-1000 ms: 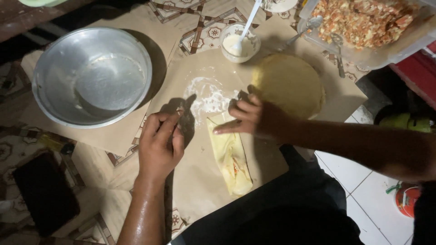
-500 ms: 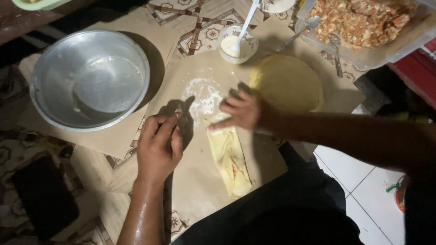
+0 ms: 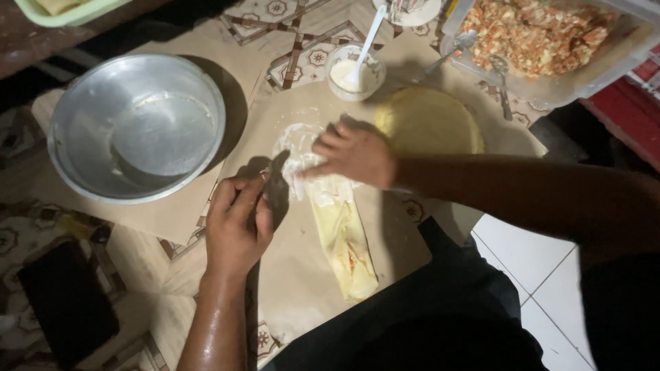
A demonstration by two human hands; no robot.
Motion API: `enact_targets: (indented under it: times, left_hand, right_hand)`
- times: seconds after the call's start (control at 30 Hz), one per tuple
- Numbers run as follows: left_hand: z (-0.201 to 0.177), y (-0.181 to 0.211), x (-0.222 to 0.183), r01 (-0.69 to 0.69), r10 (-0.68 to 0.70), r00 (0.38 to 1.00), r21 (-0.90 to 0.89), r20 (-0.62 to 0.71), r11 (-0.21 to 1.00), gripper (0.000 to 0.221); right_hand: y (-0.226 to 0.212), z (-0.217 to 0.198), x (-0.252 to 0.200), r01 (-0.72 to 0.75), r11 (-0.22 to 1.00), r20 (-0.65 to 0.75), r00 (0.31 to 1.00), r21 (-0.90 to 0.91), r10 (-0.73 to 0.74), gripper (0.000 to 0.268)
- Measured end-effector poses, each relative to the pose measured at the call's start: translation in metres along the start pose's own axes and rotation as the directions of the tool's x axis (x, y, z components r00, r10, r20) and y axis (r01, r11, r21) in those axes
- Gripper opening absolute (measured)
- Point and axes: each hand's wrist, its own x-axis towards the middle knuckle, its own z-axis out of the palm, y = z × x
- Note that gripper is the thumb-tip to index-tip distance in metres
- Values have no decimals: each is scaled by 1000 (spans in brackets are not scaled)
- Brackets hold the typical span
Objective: Assembling spring rolls by placing filling on thin wrappers and rolling them into cylinders.
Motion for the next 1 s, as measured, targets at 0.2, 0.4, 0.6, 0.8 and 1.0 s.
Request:
enact_targets:
  times: [0.2, 0.4, 0.6, 0.8, 1.0]
  left_hand:
    - [-3, -2, 1, -7, 7, 1000, 19, -5, 1000, 28]
    - [-6, -6, 4, -79, 78, 996, -25, -50, 997, 27]
    - [-1, -1, 2, -67, 68, 997, 11, -49, 998, 25]
    - [6, -2, -1, -63, 63, 998, 25, -14, 998, 20]
    - [0, 3, 1, -87, 87, 996, 19, -30, 996, 23]
  right_hand:
    - [23, 53, 0, -95, 995, 392, 916, -8, 91, 47]
    - [7, 35, -37, -411, 786, 266, 909, 461, 319, 45]
    - [-35, -16, -72, -481, 531, 145, 821, 697, 553, 30]
    - [-44, -37, -68, -358, 921, 274, 911, 156, 308, 52]
    - [-25, -70, -65, -262, 939, 210, 953, 222, 216, 40]
